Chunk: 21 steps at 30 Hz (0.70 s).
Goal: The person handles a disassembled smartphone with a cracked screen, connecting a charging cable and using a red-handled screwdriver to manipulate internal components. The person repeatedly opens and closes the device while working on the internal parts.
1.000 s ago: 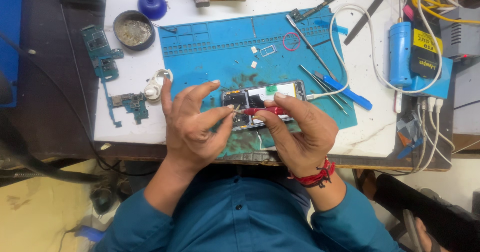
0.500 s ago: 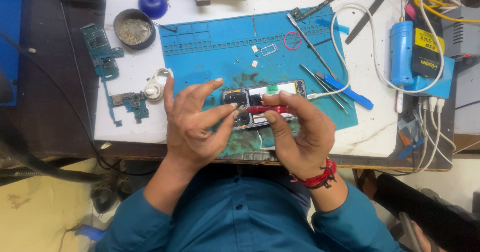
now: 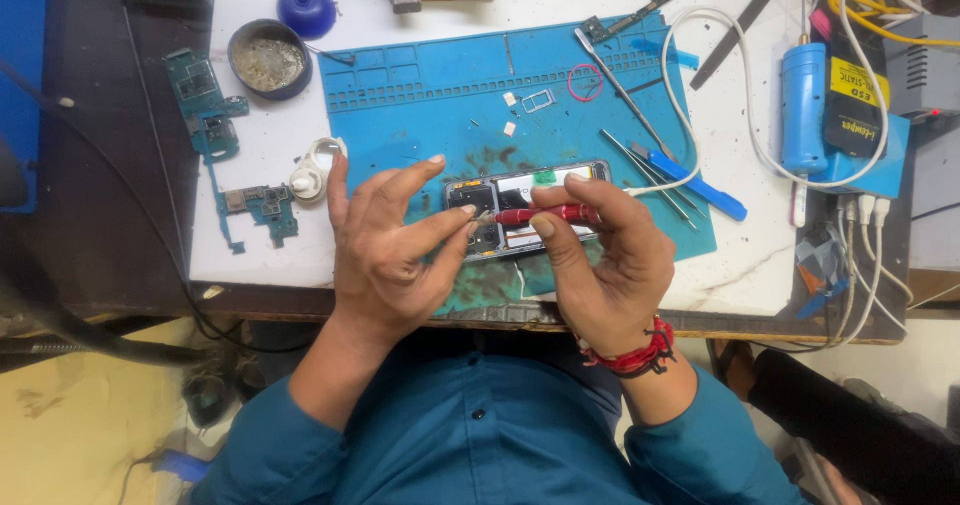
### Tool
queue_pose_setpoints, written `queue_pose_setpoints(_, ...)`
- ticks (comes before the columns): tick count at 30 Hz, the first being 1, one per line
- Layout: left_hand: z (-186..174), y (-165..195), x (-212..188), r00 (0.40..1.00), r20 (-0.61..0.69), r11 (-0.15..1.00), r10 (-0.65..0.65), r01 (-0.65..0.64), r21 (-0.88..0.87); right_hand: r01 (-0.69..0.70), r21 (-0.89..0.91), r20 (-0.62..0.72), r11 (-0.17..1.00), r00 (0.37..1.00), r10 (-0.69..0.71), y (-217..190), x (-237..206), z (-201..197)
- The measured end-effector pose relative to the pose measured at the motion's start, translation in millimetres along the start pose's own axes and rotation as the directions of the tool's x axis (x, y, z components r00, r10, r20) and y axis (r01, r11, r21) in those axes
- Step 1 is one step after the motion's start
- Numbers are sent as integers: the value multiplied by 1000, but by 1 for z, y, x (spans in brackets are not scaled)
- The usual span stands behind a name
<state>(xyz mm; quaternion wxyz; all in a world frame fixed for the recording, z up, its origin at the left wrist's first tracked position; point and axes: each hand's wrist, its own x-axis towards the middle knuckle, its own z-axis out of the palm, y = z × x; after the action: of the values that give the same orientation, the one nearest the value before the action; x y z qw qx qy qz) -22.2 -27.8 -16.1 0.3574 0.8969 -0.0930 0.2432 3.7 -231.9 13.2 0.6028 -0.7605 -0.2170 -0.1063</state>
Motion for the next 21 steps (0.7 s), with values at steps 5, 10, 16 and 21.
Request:
queue_pose_setpoints(5, 0, 0, 0, 1000, 0, 1000, 12, -12, 12, -21, -32, -2, 999, 1000, 21, 0, 1, -3)
queue_pose_setpoints(10, 0, 1, 0, 1000, 15, 1000, 6, -6, 6, -67, 91, 50, 994, 997, 63, -1, 1, -4)
queue_pose_setpoints(16, 0, 1, 1, 1000, 25, 1000, 10, -10, 16, -53, 40, 69, 998, 996, 50, 0, -2, -4)
queue_pose_setpoints(21, 0, 3, 3, 999, 48, 1000, 3, -4, 18, -8, 2, 88, 1000, 996, 8, -1, 1, -9)
